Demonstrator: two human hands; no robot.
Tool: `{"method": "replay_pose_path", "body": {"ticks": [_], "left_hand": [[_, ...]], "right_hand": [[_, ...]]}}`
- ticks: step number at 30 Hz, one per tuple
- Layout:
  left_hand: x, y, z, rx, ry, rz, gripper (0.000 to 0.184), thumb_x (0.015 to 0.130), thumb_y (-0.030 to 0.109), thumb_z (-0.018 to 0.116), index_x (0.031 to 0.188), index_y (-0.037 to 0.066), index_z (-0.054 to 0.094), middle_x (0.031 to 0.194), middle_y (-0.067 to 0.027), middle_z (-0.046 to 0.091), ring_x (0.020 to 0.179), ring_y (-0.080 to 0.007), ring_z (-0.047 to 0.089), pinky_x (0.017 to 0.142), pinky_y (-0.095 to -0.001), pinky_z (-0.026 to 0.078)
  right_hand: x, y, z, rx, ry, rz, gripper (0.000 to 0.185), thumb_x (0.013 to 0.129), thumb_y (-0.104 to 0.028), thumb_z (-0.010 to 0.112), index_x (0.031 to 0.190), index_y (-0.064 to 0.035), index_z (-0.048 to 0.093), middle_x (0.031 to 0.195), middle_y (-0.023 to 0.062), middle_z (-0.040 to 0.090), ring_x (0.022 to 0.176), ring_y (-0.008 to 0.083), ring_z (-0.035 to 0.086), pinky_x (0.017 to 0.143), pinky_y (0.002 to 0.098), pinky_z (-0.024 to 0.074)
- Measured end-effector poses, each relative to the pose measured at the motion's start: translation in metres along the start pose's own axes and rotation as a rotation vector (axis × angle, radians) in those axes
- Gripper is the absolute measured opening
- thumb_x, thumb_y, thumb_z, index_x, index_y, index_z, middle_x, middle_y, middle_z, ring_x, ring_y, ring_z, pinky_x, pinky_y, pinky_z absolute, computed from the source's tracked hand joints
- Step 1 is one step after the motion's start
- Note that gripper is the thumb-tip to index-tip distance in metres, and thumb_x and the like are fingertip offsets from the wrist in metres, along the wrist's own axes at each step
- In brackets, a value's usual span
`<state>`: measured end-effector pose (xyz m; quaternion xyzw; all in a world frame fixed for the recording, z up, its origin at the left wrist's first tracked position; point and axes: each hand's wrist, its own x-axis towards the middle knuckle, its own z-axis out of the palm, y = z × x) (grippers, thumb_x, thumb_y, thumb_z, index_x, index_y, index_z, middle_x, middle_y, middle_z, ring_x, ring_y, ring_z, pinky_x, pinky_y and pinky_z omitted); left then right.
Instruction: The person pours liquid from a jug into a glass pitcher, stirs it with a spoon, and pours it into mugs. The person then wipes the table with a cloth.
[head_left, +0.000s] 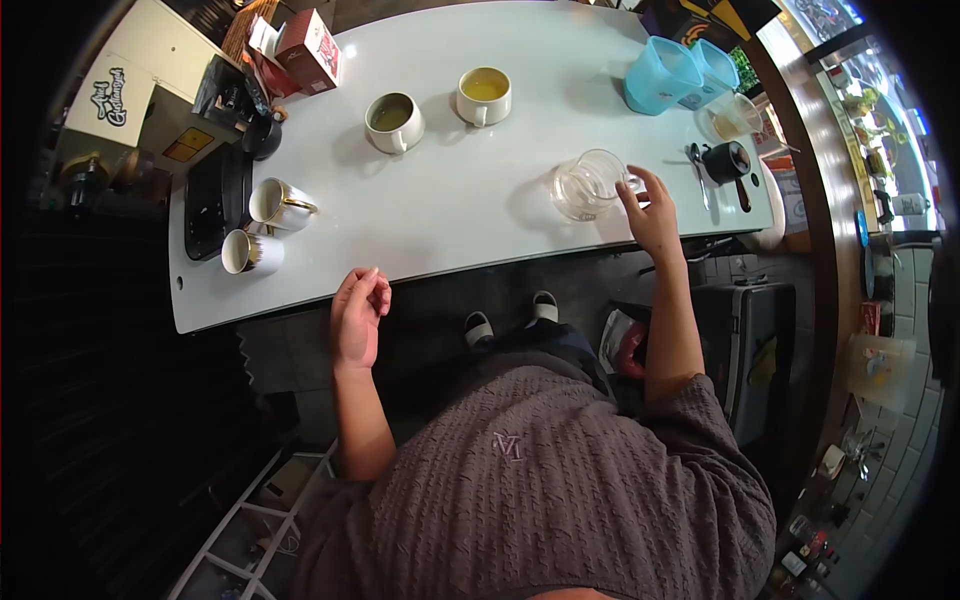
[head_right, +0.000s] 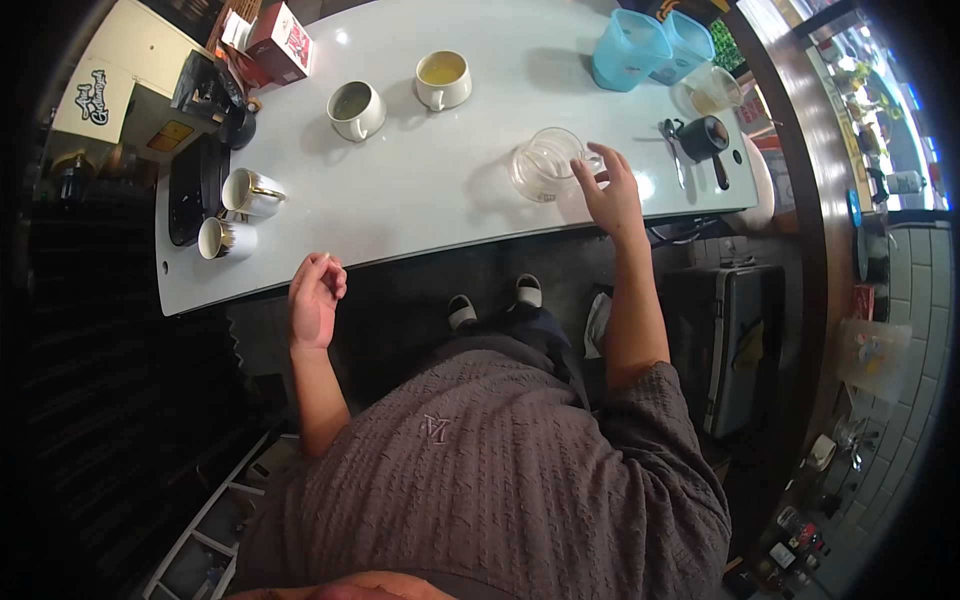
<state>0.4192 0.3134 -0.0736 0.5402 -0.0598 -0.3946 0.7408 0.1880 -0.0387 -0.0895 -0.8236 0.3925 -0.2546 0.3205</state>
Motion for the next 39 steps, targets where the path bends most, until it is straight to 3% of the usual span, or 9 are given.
{"method": "replay_pose_path", "body": {"ticks": [1,3,4,5,8,24,39], "left_hand": [[0.001,-0.001,-0.001,-0.002,0.007,0.006,0.010,0.092,0.016,0.055,0.086,0.008,0.055,0.080,-0.0003,0.055,0.069,-0.0070,0.050,0.059,-0.0211,0.036],[0.000,0.000,0.003,-0.020,0.062,0.011,0.009,0.092,0.016,0.055,0.090,0.007,0.055,0.080,-0.0004,0.055,0.069,-0.0073,0.050,0.059,-0.0213,0.037],[0.001,-0.001,0.005,-0.020,0.074,0.020,0.009,0.092,0.016,0.055,0.090,0.007,0.055,0.080,-0.0004,0.055,0.069,-0.0073,0.050,0.059,-0.0213,0.037],[0.003,-0.001,0.007,-0.021,0.070,0.026,0.009,0.092,0.016,0.055,0.092,0.007,0.055,0.081,-0.0005,0.056,0.070,-0.0074,0.050,0.059,-0.0213,0.037],[0.005,-0.002,0.020,-0.022,0.081,0.043,0.010,0.092,0.016,0.055,0.094,0.007,0.054,0.082,-0.0007,0.056,0.070,-0.0079,0.050,0.059,-0.0216,0.037],[0.062,-0.013,0.146,0.001,-0.087,0.059,0.013,0.092,0.019,0.054,0.096,0.007,0.051,0.084,-0.0022,0.053,0.073,-0.0121,0.049,0.062,-0.0250,0.038],[0.053,-0.023,0.153,-0.005,-0.028,0.038,0.012,0.091,0.017,0.055,0.095,0.005,0.053,0.083,-0.0015,0.055,0.071,-0.0100,0.050,0.061,-0.0234,0.038]], "right_hand": [[0.005,0.005,0.000,0.004,-0.005,-0.007,0.041,0.088,-0.030,0.065,0.118,-0.0028,0.057,0.112,0.0150,0.060,0.078,0.0201,0.064,0.067,0.0296,0.0503],[0.015,0.015,-0.002,-0.038,-0.068,0.013,0.042,0.082,-0.034,0.071,0.104,0.0004,0.061,0.097,0.0177,0.064,0.072,0.0217,0.064,0.066,0.0322,0.0503],[0.018,0.018,-0.001,-0.006,-0.032,-0.036,0.041,0.078,-0.036,0.074,0.084,0.0020,0.059,0.075,0.0151,0.062,0.061,0.0191,0.057,0.059,0.0328,0.0467],[0.022,0.022,-0.001,0.004,-0.041,-0.042,0.041,0.078,-0.036,0.074,0.084,0.0020,0.059,0.075,0.0151,0.062,0.061,0.0191,0.057,0.059,0.0328,0.0467],[0.030,0.036,-0.002,-0.008,-0.172,0.020,0.050,0.076,-0.038,0.075,0.063,0.0000,0.046,0.053,0.0087,0.043,0.054,0.0167,0.038,0.051,0.0335,0.0368],[0.048,0.090,-0.072,0.015,0.095,0.228,0.056,0.084,-0.048,0.066,0.064,0.0012,0.047,0.055,0.0108,0.046,0.054,0.0187,0.040,0.054,0.0352,0.0383],[0.055,0.118,-0.074,0.045,0.197,0.388,0.060,0.086,-0.055,0.059,0.066,0.0013,0.051,0.057,0.0098,0.048,0.056,0.0192,0.043,0.057,0.0345,0.0393]]}}
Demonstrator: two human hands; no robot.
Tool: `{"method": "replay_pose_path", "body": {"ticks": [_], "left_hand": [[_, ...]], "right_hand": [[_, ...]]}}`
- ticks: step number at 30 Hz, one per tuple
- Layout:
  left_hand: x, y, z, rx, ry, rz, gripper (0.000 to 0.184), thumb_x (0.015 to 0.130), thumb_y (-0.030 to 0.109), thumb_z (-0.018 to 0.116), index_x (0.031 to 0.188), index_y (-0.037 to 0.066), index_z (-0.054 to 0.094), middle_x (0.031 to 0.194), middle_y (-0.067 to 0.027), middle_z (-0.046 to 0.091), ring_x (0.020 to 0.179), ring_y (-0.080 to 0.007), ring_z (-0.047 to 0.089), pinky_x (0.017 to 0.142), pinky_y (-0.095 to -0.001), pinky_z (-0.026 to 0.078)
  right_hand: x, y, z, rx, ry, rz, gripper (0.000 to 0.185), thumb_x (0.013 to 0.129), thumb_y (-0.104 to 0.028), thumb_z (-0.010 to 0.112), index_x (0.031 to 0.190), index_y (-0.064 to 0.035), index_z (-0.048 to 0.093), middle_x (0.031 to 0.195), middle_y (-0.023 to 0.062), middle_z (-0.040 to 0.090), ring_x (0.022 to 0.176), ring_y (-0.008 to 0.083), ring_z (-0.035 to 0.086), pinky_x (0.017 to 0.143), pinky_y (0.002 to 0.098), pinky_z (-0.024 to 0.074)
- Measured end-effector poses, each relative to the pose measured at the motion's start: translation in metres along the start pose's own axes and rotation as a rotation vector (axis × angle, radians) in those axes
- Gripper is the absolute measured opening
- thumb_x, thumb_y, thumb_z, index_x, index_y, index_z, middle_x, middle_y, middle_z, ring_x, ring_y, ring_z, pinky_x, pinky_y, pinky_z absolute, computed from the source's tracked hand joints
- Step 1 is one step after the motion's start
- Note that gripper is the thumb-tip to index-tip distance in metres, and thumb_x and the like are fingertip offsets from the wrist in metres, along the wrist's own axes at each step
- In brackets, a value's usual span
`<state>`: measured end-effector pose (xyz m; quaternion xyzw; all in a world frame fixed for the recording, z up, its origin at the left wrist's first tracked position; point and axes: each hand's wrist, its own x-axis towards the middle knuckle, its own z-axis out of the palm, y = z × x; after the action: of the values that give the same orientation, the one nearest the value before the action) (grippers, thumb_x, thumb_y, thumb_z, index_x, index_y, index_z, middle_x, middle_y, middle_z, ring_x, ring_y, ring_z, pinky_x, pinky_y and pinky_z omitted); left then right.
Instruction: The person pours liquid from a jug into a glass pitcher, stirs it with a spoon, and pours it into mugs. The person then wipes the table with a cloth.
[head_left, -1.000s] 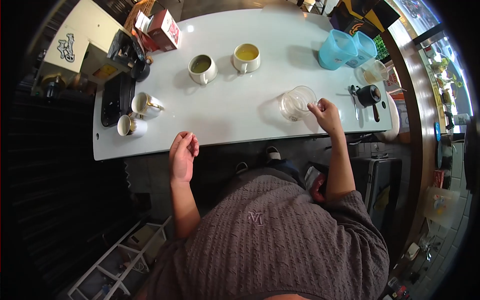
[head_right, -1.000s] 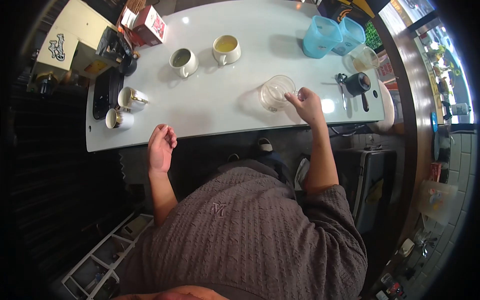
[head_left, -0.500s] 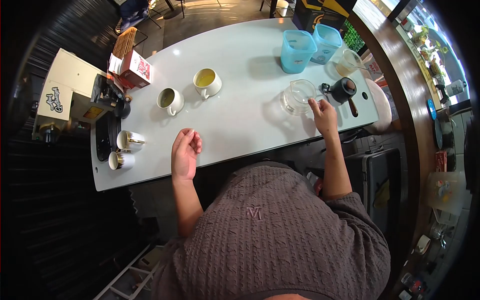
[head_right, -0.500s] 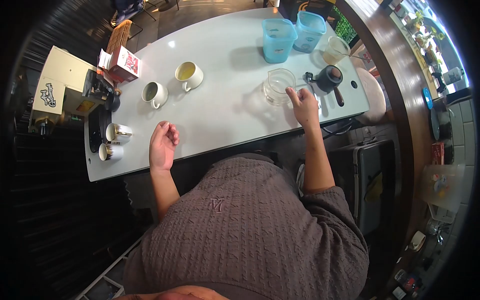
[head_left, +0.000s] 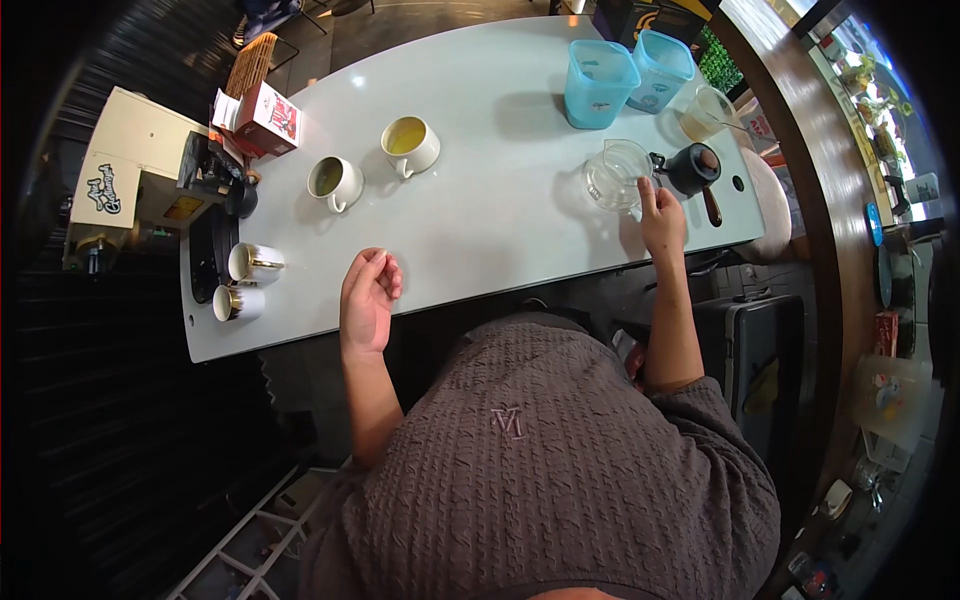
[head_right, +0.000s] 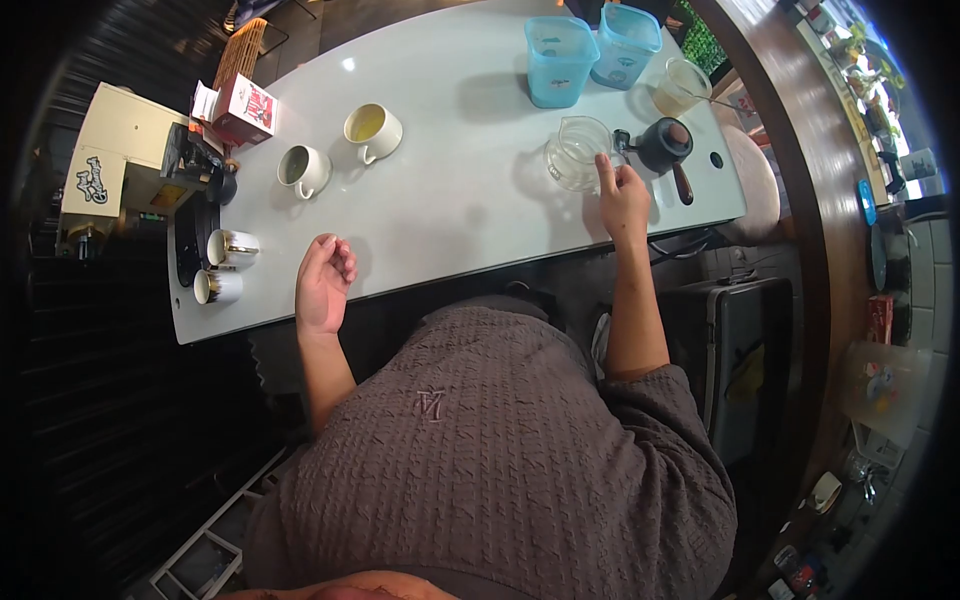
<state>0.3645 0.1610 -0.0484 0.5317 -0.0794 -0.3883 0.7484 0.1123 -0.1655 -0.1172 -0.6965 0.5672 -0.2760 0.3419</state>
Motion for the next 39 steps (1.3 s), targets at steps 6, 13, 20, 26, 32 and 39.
{"method": "replay_pose_path", "body": {"ticks": [6,13,20,26,32,39], "left_hand": [[-0.009,-0.005,0.003,0.028,0.029,-0.022,0.012,0.092,0.017,0.054,0.095,0.006,0.053,0.082,-0.0003,0.055,0.071,-0.0090,0.050,0.061,-0.0229,0.037],[-0.015,-0.014,0.015,0.045,0.073,-0.070,0.013,0.091,0.018,0.054,0.097,0.007,0.051,0.084,-0.0022,0.052,0.073,-0.0121,0.049,0.062,-0.0250,0.037],[-0.027,-0.031,0.032,0.048,0.215,-0.063,0.010,0.092,0.016,0.053,0.094,0.006,0.051,0.082,-0.0026,0.053,0.070,-0.0107,0.049,0.059,-0.0234,0.037],[-0.094,-0.052,0.005,-0.013,0.344,-0.030,0.012,0.091,0.018,0.057,0.089,0.006,0.054,0.077,0.0007,0.054,0.066,-0.0062,0.048,0.057,-0.0211,0.036],[-0.199,-0.061,-0.049,-0.091,0.556,0.140,0.011,0.091,0.019,0.058,0.089,0.008,0.055,0.077,0.0011,0.054,0.066,-0.0056,0.048,0.057,-0.0206,0.036],[-0.421,-0.101,-0.105,-0.084,1.029,0.273,0.012,0.090,0.020,0.060,0.087,0.009,0.056,0.074,0.0023,0.054,0.065,-0.0045,0.046,0.058,-0.0201,0.035]], "right_hand": [[0.002,0.002,0.000,0.021,0.015,0.036,0.058,0.087,-0.053,0.059,0.067,0.0016,0.055,0.058,0.0076,0.049,0.058,0.0165,0.044,0.057,0.0337,0.0398],[0.001,-0.005,0.000,0.039,0.005,0.033,0.054,0.086,-0.051,0.061,0.075,0.0014,0.059,0.064,0.0082,0.054,0.062,0.0171,0.049,0.062,0.0315,0.0419],[-0.028,0.014,0.003,0.397,0.183,-0.307,0.037,0.082,-0.008,0.070,0.109,0.0013,0.047,0.101,0.0081,0.049,0.055,0.0062,0.036,0.052,0.0194,0.0314],[-0.067,-0.011,0.024,0.464,-0.008,-0.813,0.018,0.079,0.004,0.066,0.093,0.0004,0.055,0.077,0.0078,0.052,0.055,0.0096,0.041,0.054,0.0229,0.0366],[-0.136,-0.055,0.058,0.398,-0.353,-0.840,0.009,0.078,0.003,0.069,0.085,0.0006,0.063,0.079,0.0076,0.065,0.058,0.0102,0.052,0.057,0.0234,0.0436],[-0.296,-0.097,0.103,0.437,-0.935,-0.732,0.022,0.096,-0.013,0.053,0.102,0.0038,0.066,0.084,0.0084,0.069,0.072,0.0114,0.062,0.070,0.0241,0.0500]]}}
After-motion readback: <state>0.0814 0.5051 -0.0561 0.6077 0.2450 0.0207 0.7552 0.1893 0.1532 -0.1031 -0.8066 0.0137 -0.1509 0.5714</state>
